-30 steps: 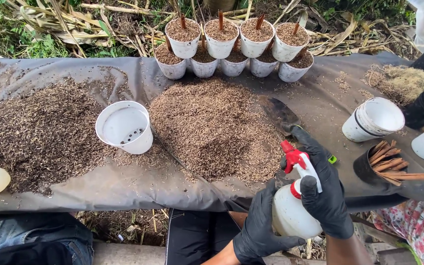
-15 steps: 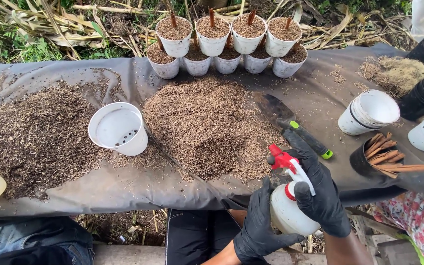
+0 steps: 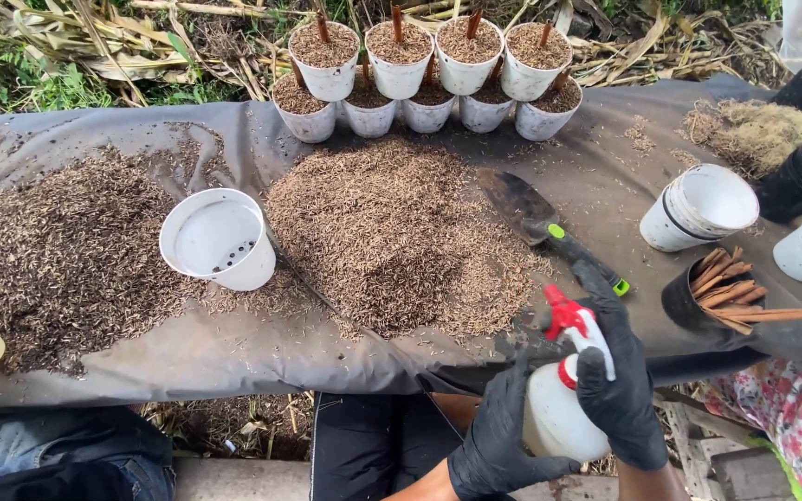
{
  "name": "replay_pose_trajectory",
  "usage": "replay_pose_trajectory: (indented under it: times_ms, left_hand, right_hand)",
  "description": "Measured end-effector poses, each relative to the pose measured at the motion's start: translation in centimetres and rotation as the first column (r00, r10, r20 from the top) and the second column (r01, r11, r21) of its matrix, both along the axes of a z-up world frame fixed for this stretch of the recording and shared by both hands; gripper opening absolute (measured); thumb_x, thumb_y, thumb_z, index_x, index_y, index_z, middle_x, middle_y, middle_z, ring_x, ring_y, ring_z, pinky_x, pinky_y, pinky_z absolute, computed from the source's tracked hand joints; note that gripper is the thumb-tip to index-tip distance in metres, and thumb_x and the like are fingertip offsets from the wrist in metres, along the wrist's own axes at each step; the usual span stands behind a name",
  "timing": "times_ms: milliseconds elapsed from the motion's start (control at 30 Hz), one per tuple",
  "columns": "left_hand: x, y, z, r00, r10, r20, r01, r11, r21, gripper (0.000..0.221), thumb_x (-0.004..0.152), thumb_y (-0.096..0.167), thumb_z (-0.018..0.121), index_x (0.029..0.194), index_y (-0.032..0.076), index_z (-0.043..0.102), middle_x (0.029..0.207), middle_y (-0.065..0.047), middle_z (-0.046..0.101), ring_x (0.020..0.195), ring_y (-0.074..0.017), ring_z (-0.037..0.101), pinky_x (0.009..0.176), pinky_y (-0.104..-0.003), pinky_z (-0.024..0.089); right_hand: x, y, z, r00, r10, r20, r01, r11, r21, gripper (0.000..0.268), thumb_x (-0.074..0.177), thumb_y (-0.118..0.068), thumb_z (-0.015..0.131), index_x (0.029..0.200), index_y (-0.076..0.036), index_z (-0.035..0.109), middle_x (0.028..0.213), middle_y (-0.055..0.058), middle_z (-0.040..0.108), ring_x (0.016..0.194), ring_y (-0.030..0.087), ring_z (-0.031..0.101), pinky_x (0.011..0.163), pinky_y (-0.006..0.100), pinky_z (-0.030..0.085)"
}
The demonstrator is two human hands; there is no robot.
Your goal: Filling small pots with soil substrate, inserting wooden cuttings, and spraying them with water at a workstation.
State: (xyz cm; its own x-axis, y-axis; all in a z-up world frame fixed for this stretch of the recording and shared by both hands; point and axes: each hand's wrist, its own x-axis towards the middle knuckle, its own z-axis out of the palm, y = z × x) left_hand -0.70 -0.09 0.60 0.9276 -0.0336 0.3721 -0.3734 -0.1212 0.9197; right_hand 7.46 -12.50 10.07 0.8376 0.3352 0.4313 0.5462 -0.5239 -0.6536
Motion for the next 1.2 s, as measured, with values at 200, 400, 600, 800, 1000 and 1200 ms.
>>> replay_pose_trajectory:
  times_ms: [200,400,600,800,1000,1200]
  left_hand:
    - [-0.3,-1.5,-3.6,0.991,-0.131,0.006,0.129,0.98,0.15,0.127,0.067,0.055,0.074,0.159,-0.008,0.013,0.141,-0.028,0.05,0.127,-0.0441,0.053,0.104,-0.053,0.042]
    - [-0.2,-1.9,-2.7,0.949,-0.315,0.02,0.303,0.927,0.222,0.119,0.075,0.056,0.063,0.161,-0.007,0.01,0.156,-0.031,0.036,0.138,-0.0477,0.041,0.112,-0.055,0.034]
    - [0.0,-2.0,-2.6,0.897,-0.433,-0.09,0.442,0.873,0.206,0.116,0.076,0.054,0.061,0.161,-0.005,0.01,0.16,-0.033,0.03,0.149,-0.0461,0.032,0.12,-0.051,0.027]
    - [0.4,-0.7,-2.4,0.83,-0.519,-0.206,0.551,0.82,0.155,0.102,0.08,0.047,0.063,0.161,-0.001,0.023,0.142,-0.028,0.048,0.105,-0.038,0.057,0.101,-0.046,0.042]
    - [1.1,-0.5,-3.8,0.822,-0.515,-0.243,0.561,0.804,0.195,0.09,0.086,0.046,0.059,0.156,-0.004,0.032,0.142,-0.033,0.05,0.129,-0.0439,0.052,0.103,-0.043,0.044]
    - [1.3,-0.6,-5.7,0.787,-0.523,-0.327,0.602,0.765,0.227,0.094,0.087,0.054,0.054,0.158,-0.003,0.031,0.142,-0.026,0.054,0.135,-0.0396,0.049,0.106,-0.042,0.04]
  right_hand:
    - [-1.6,-1.2,0.5,0.986,-0.159,-0.049,0.165,0.97,0.176,0.091,0.1,-0.064,0.031,0.157,0.007,0.035,0.113,0.024,0.066,0.109,0.033,0.061,0.101,0.045,0.046]
    - [-2.9,-5.8,-3.6,0.922,-0.366,0.128,0.37,0.929,-0.005,0.08,0.11,-0.054,0.022,0.153,0.011,0.041,0.143,0.034,0.053,0.133,0.048,0.052,0.113,0.053,0.038]
    - [-4.9,-7.1,-3.8,0.886,-0.428,0.18,0.44,0.897,-0.031,0.082,0.11,-0.055,0.02,0.158,0.01,0.036,0.157,0.035,0.044,0.143,0.05,0.045,0.118,0.053,0.035]
    - [-6.4,-13.1,-9.5,0.905,-0.388,0.171,0.407,0.909,-0.092,0.05,0.105,-0.03,0.038,0.135,0.009,0.046,0.151,0.032,0.047,0.149,0.047,0.045,0.126,0.052,0.033]
    - [-8.5,-14.2,-13.7,0.87,-0.484,0.094,0.493,0.855,-0.161,0.075,0.092,-0.023,0.062,0.161,0.001,0.041,0.153,0.025,0.056,0.114,0.037,0.063,0.09,0.044,0.051]
    - [-11.0,-13.7,-15.9,0.849,-0.514,-0.118,0.487,0.851,-0.198,0.077,0.088,-0.027,0.06,0.161,-0.012,0.04,0.142,0.016,0.06,0.103,0.034,0.067,0.09,0.042,0.051]
